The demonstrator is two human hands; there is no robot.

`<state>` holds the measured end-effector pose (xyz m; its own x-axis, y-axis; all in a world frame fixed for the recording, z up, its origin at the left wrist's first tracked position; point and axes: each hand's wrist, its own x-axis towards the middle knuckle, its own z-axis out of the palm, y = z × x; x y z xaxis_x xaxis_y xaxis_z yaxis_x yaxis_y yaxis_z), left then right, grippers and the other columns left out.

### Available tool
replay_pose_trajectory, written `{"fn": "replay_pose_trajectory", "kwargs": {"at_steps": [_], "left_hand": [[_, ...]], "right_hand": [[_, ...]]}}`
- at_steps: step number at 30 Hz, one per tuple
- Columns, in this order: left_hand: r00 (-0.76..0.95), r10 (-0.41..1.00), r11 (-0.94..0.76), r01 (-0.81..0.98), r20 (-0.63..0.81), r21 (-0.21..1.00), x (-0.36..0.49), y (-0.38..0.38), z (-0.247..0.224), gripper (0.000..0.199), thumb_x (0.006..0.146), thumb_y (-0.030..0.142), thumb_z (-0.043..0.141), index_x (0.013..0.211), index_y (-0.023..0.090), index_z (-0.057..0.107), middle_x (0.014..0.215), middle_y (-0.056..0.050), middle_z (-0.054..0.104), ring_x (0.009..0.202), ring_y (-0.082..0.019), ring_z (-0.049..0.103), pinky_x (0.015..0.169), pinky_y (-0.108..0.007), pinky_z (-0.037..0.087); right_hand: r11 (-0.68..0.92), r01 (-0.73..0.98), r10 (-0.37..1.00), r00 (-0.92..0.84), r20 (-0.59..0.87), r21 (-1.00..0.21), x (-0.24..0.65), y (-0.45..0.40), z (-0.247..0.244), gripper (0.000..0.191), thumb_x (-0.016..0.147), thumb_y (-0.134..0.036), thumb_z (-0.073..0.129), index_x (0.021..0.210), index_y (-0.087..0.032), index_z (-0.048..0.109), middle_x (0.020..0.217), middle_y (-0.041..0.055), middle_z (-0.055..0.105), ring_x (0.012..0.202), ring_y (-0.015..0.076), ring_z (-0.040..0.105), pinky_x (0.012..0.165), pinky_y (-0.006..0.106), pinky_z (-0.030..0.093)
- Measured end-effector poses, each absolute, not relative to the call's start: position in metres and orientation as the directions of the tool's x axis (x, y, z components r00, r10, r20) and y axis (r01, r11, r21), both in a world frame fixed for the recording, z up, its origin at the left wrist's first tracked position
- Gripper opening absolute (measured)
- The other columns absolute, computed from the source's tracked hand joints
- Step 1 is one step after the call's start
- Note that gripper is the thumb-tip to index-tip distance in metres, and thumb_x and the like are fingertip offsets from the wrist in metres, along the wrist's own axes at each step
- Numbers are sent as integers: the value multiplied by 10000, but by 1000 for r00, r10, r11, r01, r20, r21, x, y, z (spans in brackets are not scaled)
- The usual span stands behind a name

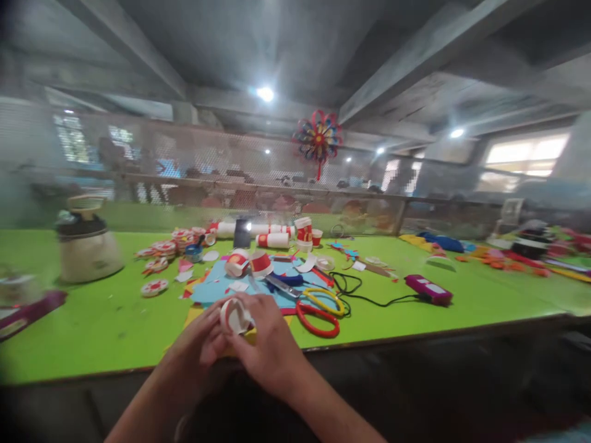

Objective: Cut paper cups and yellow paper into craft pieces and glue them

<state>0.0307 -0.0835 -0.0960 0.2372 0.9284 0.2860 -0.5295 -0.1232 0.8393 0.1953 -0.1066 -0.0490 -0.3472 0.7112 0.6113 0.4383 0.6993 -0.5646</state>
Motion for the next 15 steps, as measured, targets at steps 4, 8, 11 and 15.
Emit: {"fn": "replay_pose_trajectory", "kwargs": {"at_steps": [4, 8, 11, 15], "left_hand": [[350, 905, 12, -587, 240, 809, 35, -94, -78, 416, 837, 284, 642, 1252, 266, 619, 1240, -88, 648, 1154, -249, 590, 899, -287, 499], [392, 885, 34, -590, 250, 807, 36, -95, -74, 425, 856, 213, 624, 1276, 269, 595, 1269, -84, 627, 1143, -227, 593, 915, -289, 487], [384, 890, 37, -595, 244, 803, 37, -92, -78, 390, 873, 220, 615, 1261, 252, 598, 1242, -94, 638, 1106, -218, 613, 893, -287, 494], [365, 898, 21, -593, 246, 805, 42, -88, -81, 332, 875, 243, 623, 1207, 240, 615, 1154, -93, 674, 1016, -214, 653, 840, -294, 512]], "right_hand": [[649, 376, 761, -318, 566, -662, 202, -102, -50, 489, 840, -205, 655, 1300, -224, 488, 1193, 63, 606, 1105, 206, 571, 980, 374, 455], [605, 337, 794, -323, 515, -722, 207, -99, -53, 519, 860, -261, 637, 1343, -228, 451, 1190, 66, 622, 1033, 197, 636, 922, 363, 517], [583, 333, 808, -329, 489, -741, 208, -96, -54, 530, 859, -275, 640, 1350, -224, 448, 1205, 74, 622, 1009, 192, 652, 913, 362, 530], [582, 358, 810, -333, 482, -730, 207, -93, -55, 535, 843, -254, 657, 1341, -220, 464, 1229, 88, 614, 1046, 208, 633, 928, 388, 520]]}}
